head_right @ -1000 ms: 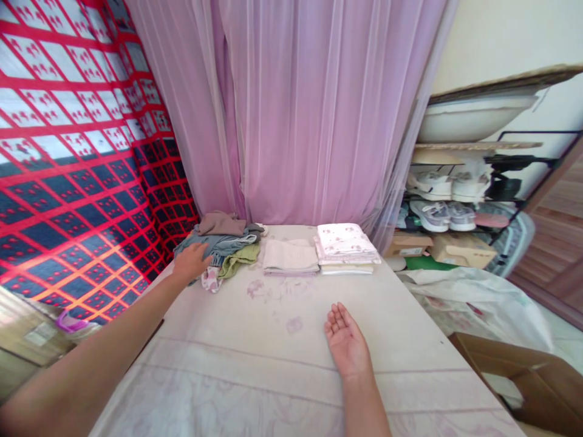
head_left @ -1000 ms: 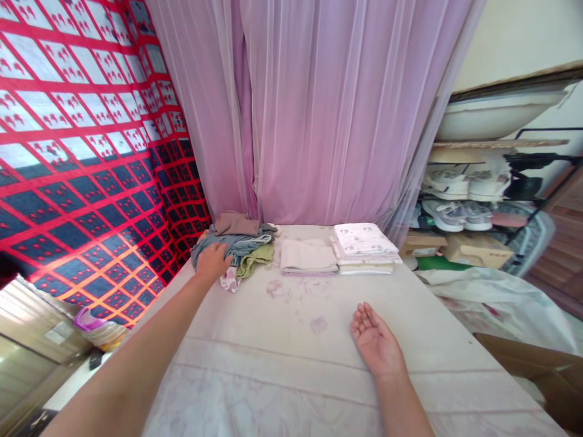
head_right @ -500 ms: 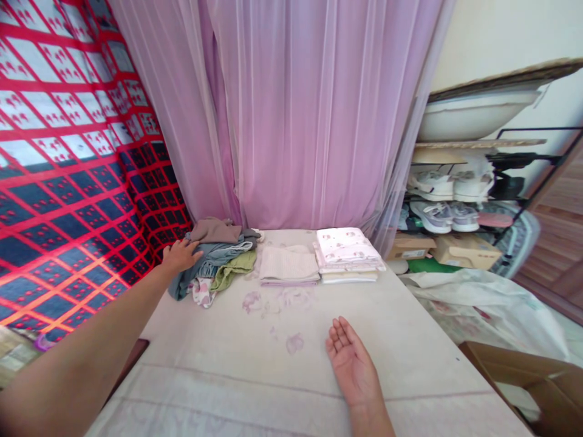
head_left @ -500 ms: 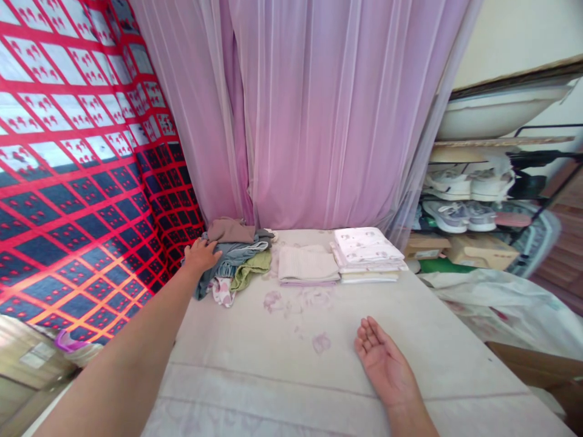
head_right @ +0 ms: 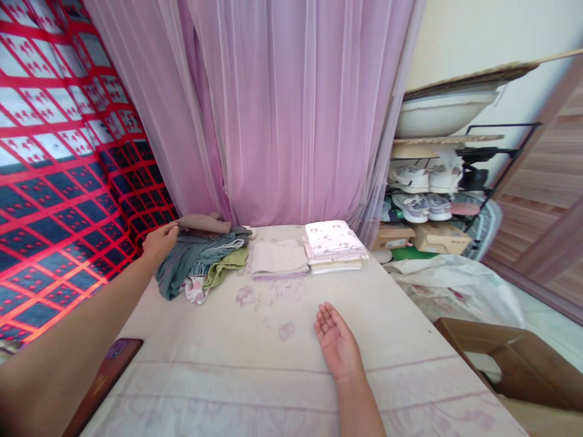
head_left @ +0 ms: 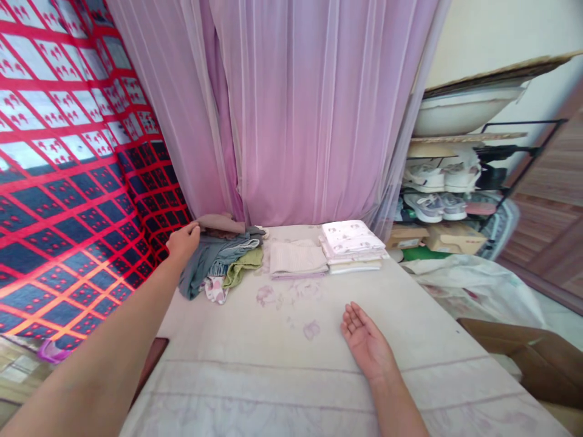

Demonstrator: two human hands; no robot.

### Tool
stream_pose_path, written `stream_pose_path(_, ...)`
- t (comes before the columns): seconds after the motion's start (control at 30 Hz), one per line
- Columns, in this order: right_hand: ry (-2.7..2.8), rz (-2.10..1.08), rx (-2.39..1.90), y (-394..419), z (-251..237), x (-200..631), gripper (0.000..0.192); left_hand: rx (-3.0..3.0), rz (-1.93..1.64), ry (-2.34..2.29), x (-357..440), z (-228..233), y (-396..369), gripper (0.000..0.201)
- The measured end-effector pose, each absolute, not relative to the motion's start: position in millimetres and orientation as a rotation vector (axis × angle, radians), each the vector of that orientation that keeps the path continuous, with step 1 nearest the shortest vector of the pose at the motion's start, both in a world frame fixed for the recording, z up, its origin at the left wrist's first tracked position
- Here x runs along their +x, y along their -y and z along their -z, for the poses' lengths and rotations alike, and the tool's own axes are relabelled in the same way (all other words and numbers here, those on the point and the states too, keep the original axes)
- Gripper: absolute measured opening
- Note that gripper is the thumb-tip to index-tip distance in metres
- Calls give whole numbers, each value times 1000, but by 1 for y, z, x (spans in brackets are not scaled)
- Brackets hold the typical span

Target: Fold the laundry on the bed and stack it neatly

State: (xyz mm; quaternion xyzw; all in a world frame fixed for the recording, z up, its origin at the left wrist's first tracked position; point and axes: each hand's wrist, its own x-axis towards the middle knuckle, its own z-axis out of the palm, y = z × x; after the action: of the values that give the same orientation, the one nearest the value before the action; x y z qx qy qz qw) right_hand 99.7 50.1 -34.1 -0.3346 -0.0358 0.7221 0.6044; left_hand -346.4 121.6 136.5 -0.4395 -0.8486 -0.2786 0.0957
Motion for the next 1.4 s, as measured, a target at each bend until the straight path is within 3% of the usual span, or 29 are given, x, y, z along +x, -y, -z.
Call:
stream_pose_path(0.13,111,-1673,-761,-51,37,99,15,-1240,1543,2176,-336,-167,-110,38)
stream_pose_path(0.27,172,-1662,-748,-52,42,100,14,-1439,1966,1815,-306,-202,-86,30)
stream_pose_path(0.43,215,-1668,-724,-50,47,101,16,-1628,2129,1677,-258,-228,-49,24)
stream_pose_path(0.57,284,-1639,-728,-48,50,103,17,-1771,2162,1785,-235,-209,-26,24)
stream_pose_path(0.67,297,-1628,-722,-47,52,103,18,-2035,2062,1894,-219,-173,-10,31)
stream_pose_path(0.83,273,-1638,-716,-46,52,102,18,-2637,1498,1955,-191,-112,15,39)
stream_pose_path(1.07,264,-1647,-717,-45,50,101,19,-2053,1457,1976,-217,-70,10,31)
stream_pose_path(1.17,282,-1635,-722,-45,50,100,18,-1923,1221,2076,-237,-49,6,71)
stream_pose_path(1.23,286,-1636,-721,-45,50,99,19,-1835,1143,2226,-246,-35,4,84)
stream_pose_path(1.3,307,-1634,-730,-45,50,99,20,-1819,1110,2332,-252,-25,2,78)
stream_pose_path(1.4,344,-1612,-754,-44,51,97,22,-2005,1038,2319,-254,-23,-2,36)
